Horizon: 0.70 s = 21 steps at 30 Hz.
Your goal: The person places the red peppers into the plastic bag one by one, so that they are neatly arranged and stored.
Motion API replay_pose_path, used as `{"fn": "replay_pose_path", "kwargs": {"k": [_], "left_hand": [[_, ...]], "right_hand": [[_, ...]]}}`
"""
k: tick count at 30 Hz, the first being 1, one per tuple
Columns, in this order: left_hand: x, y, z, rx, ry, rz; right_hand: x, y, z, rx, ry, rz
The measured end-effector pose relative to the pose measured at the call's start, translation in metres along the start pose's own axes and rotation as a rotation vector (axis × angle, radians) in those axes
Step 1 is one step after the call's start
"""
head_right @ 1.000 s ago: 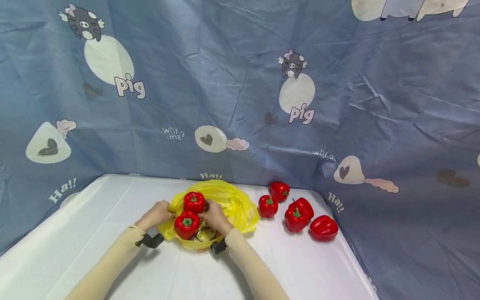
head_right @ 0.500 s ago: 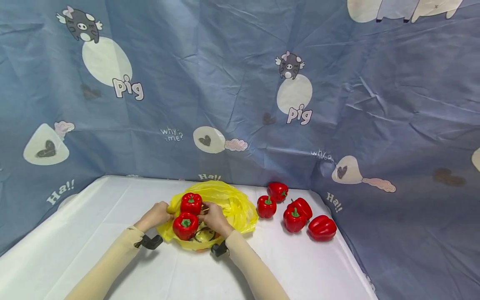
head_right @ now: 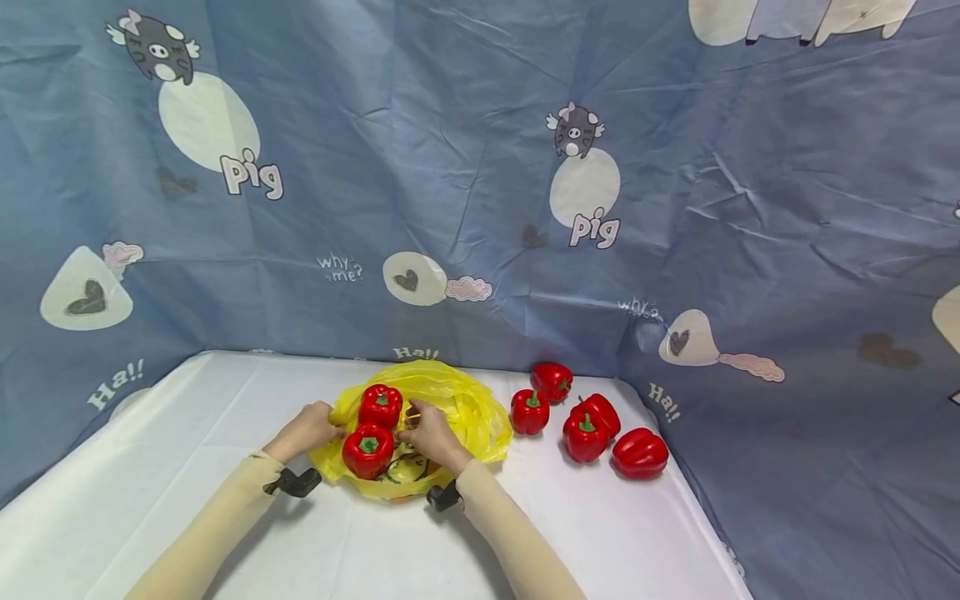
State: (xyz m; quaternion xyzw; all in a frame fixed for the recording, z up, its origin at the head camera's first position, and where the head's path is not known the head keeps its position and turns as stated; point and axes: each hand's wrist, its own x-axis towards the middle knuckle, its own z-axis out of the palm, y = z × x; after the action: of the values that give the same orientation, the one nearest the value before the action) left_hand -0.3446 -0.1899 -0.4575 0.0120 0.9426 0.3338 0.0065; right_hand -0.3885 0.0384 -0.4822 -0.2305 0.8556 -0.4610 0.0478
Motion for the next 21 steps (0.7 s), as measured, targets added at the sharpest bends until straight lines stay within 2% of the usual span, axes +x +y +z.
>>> {"fn": "replay_pose_path", "kwargs": {"k": [6,9,14,21], "left_hand": [[0.002,0.000,-0.001,-0.015,0.018,0.021],[0.003,0.000,-0.001,-0.020,0.073,0.050],[0.005,0.002,-0.002,-0.039,0.182,0.064],[0.008,0.004,-0.006,-0.060,0.252,0.064]], "right_hand": [[-0.016,-0.006,-0.018,-0.014,-0.013,-0.047],[-0.029,-0.008,-0.027,-0.032,-0.008,-0.069],[-0.056,-0.014,-0.041,-0.037,0.006,-0.111],[-0.099,-0.018,-0.057,-0.098,0.038,-0.169]]}}
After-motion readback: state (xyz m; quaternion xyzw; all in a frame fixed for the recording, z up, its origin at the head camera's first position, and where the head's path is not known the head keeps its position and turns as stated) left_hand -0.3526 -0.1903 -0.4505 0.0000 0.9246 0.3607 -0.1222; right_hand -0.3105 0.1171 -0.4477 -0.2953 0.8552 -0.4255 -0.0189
